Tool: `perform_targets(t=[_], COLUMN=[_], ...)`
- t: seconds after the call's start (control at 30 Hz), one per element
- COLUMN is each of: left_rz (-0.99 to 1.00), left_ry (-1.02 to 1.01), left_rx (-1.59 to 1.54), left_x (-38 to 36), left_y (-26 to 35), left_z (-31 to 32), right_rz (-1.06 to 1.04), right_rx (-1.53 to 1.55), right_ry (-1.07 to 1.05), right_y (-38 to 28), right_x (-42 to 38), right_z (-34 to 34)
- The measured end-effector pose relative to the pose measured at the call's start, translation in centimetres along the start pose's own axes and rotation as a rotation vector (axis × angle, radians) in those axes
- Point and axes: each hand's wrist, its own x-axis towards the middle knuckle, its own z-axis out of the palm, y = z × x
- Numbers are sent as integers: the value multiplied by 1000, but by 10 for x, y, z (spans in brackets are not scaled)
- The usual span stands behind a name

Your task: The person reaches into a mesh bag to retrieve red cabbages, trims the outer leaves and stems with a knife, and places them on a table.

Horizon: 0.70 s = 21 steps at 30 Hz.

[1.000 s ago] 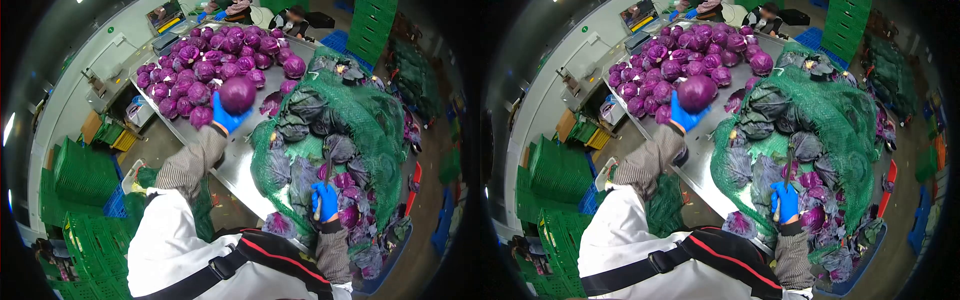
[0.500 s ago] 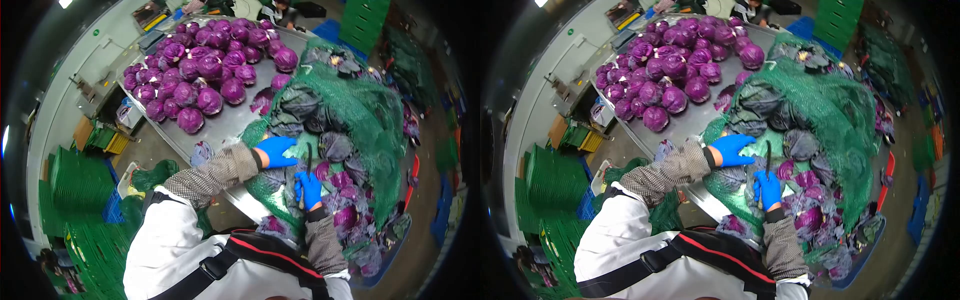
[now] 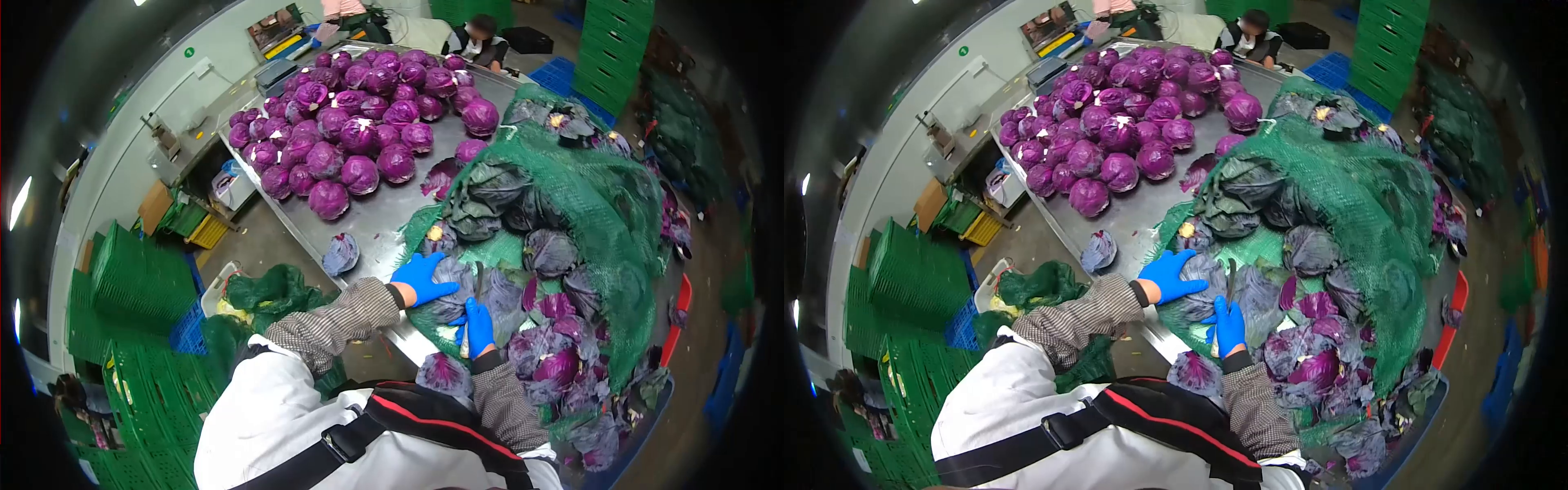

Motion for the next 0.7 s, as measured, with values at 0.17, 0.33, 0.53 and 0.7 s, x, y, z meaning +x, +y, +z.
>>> perform_targets(t=[0.17,0.33,0.53,0.7], left_rz=[279,637,403,707], left_ry=[140,159,-38,278], left_rx=[-266,-590,-228,-130], left_x=[-34,-25,-8,-12], left_y=[71,120,144,166], left_z=[-3,51,118,102], right_rz=[-441,-405,-209,-306], right_rx=[-430,-348,-13,-154], right_ry=[303,539,550,376], right_y=[-50,-69,-13,-2], right_x=[-68,-135,-134,-142], right_z=[-44,-100,-152,-163])
